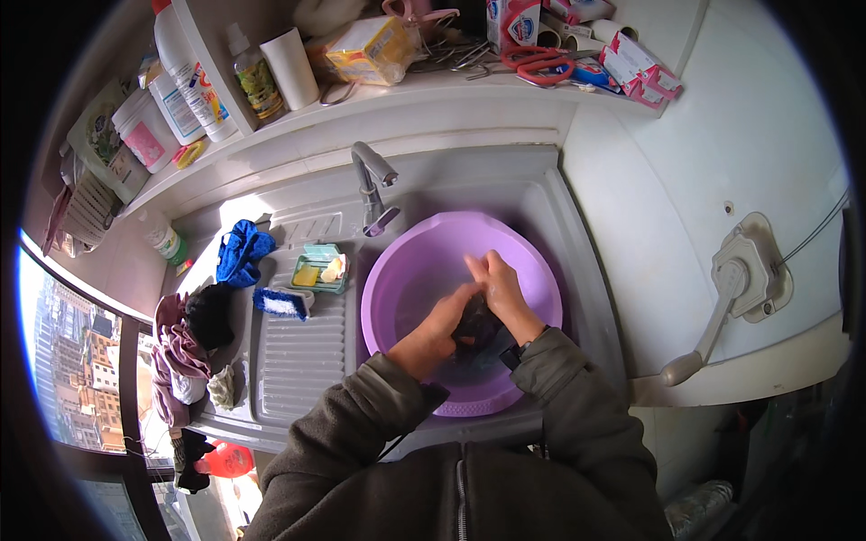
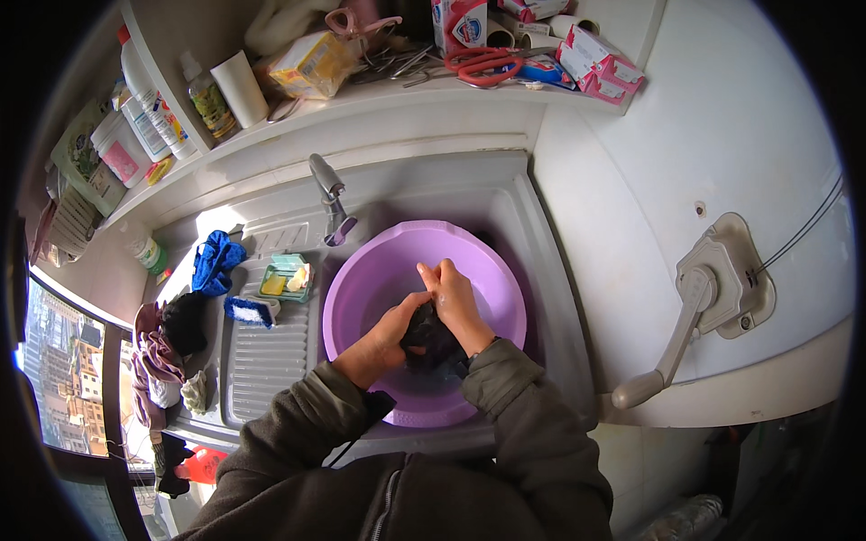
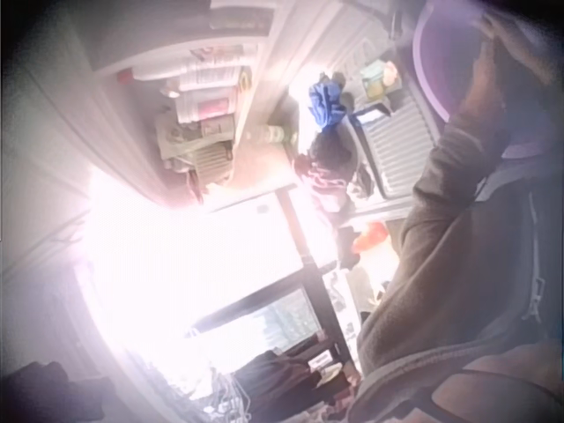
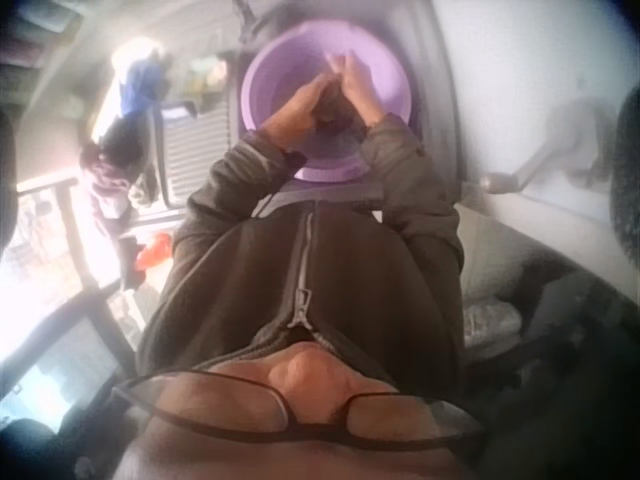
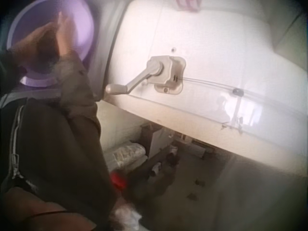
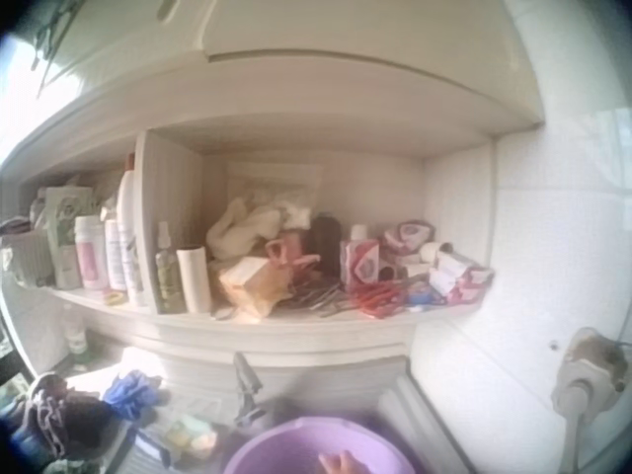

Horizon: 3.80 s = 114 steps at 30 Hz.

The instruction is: The person hand washes several small garments in a purple basin placed in a sink. They scrub and rinse each item, wring out water, and place the washed clothes on the sink's draining board. The person refills the basin with water from the tap and continues washing additional items.

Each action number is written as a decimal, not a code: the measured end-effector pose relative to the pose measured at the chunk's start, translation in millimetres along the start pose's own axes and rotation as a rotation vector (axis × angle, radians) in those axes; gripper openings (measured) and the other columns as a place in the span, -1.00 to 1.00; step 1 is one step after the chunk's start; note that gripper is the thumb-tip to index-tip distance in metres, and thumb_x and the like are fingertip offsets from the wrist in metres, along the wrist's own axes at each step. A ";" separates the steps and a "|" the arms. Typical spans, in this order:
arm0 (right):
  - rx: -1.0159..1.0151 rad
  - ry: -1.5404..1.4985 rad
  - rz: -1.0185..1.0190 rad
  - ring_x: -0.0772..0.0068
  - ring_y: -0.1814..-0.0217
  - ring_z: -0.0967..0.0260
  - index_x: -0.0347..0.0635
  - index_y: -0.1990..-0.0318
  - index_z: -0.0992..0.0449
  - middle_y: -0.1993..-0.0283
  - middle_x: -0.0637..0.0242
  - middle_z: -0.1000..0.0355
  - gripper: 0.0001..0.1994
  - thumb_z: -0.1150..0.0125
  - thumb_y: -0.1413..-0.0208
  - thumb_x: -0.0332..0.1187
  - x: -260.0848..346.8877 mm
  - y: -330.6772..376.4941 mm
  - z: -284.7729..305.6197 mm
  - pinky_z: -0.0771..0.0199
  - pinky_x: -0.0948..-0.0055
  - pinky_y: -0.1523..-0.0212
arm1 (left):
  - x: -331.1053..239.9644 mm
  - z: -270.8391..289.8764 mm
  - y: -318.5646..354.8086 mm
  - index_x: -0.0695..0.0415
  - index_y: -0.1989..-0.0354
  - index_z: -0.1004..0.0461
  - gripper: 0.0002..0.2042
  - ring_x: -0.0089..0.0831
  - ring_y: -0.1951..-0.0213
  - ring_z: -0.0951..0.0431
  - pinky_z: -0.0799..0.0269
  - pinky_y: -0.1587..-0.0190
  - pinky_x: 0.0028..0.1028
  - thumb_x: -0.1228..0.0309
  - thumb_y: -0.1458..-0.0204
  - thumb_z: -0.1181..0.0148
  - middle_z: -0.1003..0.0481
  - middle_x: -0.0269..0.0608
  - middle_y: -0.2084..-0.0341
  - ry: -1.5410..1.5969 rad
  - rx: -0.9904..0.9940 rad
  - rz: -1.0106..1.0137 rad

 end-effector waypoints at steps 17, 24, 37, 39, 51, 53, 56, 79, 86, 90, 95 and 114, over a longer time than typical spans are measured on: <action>0.307 -0.665 -0.241 0.56 0.11 -0.38 -0.35 -0.22 -0.40 0.07 0.32 -0.46 -0.60 -0.21 -0.26 -0.40 -53.0 29.2 5.9 -0.43 0.47 0.00 | -26.5 107.1 -31.6 0.25 0.11 -0.51 -0.81 -0.23 0.22 -0.63 -0.60 0.17 -0.23 0.43 -0.18 -0.22 -0.58 -0.14 0.28 0.283 -0.169 -0.290; 0.196 -0.103 0.260 0.06 0.13 -0.55 -0.20 -0.06 -0.40 0.16 0.05 -0.55 -0.67 -0.23 -0.26 -0.25 35.9 51.9 -34.0 -0.51 0.17 0.12 | 24.9 65.7 -83.6 0.25 0.06 -0.49 -0.80 -0.22 0.21 -0.62 -0.58 0.14 -0.22 0.38 -0.30 -0.07 -0.57 -0.11 0.25 0.491 0.081 -0.378; 0.100 0.234 0.151 -0.33 0.28 -0.48 -0.16 0.21 -0.42 0.41 -0.11 -0.51 -0.72 -0.09 -0.29 -0.11 27.7 49.4 -31.6 -0.42 -0.20 0.28 | 0.8 47.8 -40.6 0.23 0.13 -0.53 -0.82 -0.24 0.31 -0.56 -0.50 0.22 -0.21 0.38 -0.24 -0.11 -0.55 -0.13 0.29 0.410 -0.177 -0.372; -0.050 0.339 0.090 -0.33 0.29 -0.48 -0.16 0.24 -0.42 0.42 -0.10 -0.51 -0.70 -0.06 -0.31 -0.09 20.4 40.1 -18.0 -0.42 -0.20 0.28 | 13.6 39.2 -42.6 0.19 0.20 -0.52 -0.85 -0.27 0.35 -0.56 -0.52 0.27 -0.20 0.37 -0.26 -0.10 -0.53 -0.18 0.35 0.379 -0.213 -0.241; 0.029 0.292 -0.019 -0.17 0.21 -0.55 -0.24 0.23 -0.44 0.34 -0.04 -0.55 -0.67 -0.08 -0.34 -0.10 -31.4 24.0 -18.6 -0.48 -0.04 0.21 | 17.4 36.8 -47.4 0.26 0.12 -0.51 -0.79 -0.27 0.30 -0.60 -0.57 0.22 -0.23 0.37 -0.26 -0.07 -0.54 -0.15 0.30 0.375 -0.146 -0.212; 0.086 -0.023 -0.130 -0.02 0.14 -0.56 -0.28 0.16 -0.46 0.28 -0.02 -0.56 -0.68 -0.12 -0.34 -0.14 -58.5 9.6 -18.2 -0.49 0.09 0.14 | 12.1 40.6 -50.0 0.23 0.10 -0.49 -0.81 -0.24 0.29 -0.62 -0.61 0.20 -0.20 0.36 -0.30 -0.07 -0.56 -0.16 0.31 0.434 -0.114 -0.324; 0.033 -0.511 -0.189 0.55 0.10 -0.43 -0.30 0.06 -0.51 0.15 0.35 -0.52 -0.83 -0.06 -0.38 -0.40 -55.5 11.3 -9.0 -0.43 0.46 0.03 | 8.4 70.4 -53.9 0.21 0.02 -0.46 -0.80 -0.22 0.23 -0.65 -0.64 0.12 -0.18 0.37 -0.32 -0.10 -0.59 -0.18 0.27 0.478 -0.276 -0.326; -0.094 0.266 0.050 -0.34 0.36 -0.45 -0.20 0.28 -0.38 0.44 -0.09 -0.49 -0.71 -0.04 -0.38 -0.15 21.8 40.9 -21.3 -0.39 -0.17 0.38 | 32.8 29.2 -60.3 0.25 0.16 -0.55 -0.76 -0.30 0.26 -0.56 -0.49 0.21 -0.28 0.30 -0.28 -0.11 -0.58 -0.19 0.27 0.336 -0.012 -0.205; 0.009 0.066 0.244 -0.33 0.35 -0.44 -0.19 0.23 -0.41 0.41 -0.09 -0.48 -0.78 -0.09 -0.37 -0.23 31.8 50.7 -35.5 -0.41 -0.13 0.37 | -6.1 31.4 -33.7 0.13 0.19 -0.52 -0.82 -0.16 0.24 -0.59 -0.51 0.20 -0.26 0.29 -0.23 -0.10 -0.57 -0.10 0.29 -0.368 -0.172 -0.588; -0.217 0.277 0.097 -0.28 0.40 -0.46 -0.20 0.28 -0.37 0.47 -0.05 -0.49 -0.70 0.00 -0.41 -0.15 19.1 44.9 -21.3 -0.43 -0.13 0.40 | 35.5 27.8 -53.7 0.21 0.17 -0.54 -0.78 -0.28 0.28 -0.59 -0.55 0.21 -0.26 0.30 -0.30 -0.08 -0.57 -0.18 0.29 0.330 -0.041 -0.152; 0.024 0.142 0.222 -0.23 0.42 -0.47 -0.18 0.26 -0.37 0.48 -0.02 -0.48 -0.76 -0.05 -0.39 -0.21 27.4 50.4 -39.6 -0.44 -0.09 0.42 | 11.3 42.8 -63.1 0.17 0.25 -0.55 -0.83 -0.13 0.33 -0.58 -0.51 0.28 -0.24 0.31 -0.19 -0.16 -0.58 -0.12 0.39 -0.491 -0.136 -0.574; 0.174 -0.740 -0.265 0.69 0.34 -0.21 -0.27 0.27 -0.51 0.35 0.56 -0.35 -0.77 -0.35 -0.25 -0.28 -39.7 25.7 4.1 -0.28 0.54 0.30 | -1.2 81.8 -43.4 0.15 0.18 -0.55 -0.85 -0.36 0.31 -0.65 -0.62 0.18 -0.31 0.32 -0.26 -0.25 -0.61 -0.24 0.34 0.468 -0.189 -0.246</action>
Point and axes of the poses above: each hand's wrist, its own y-axis away from the middle knuckle, its own z-axis out of the back of the hand, x = y × z, the point moved 7 cm from there along -y, towards the middle knuckle
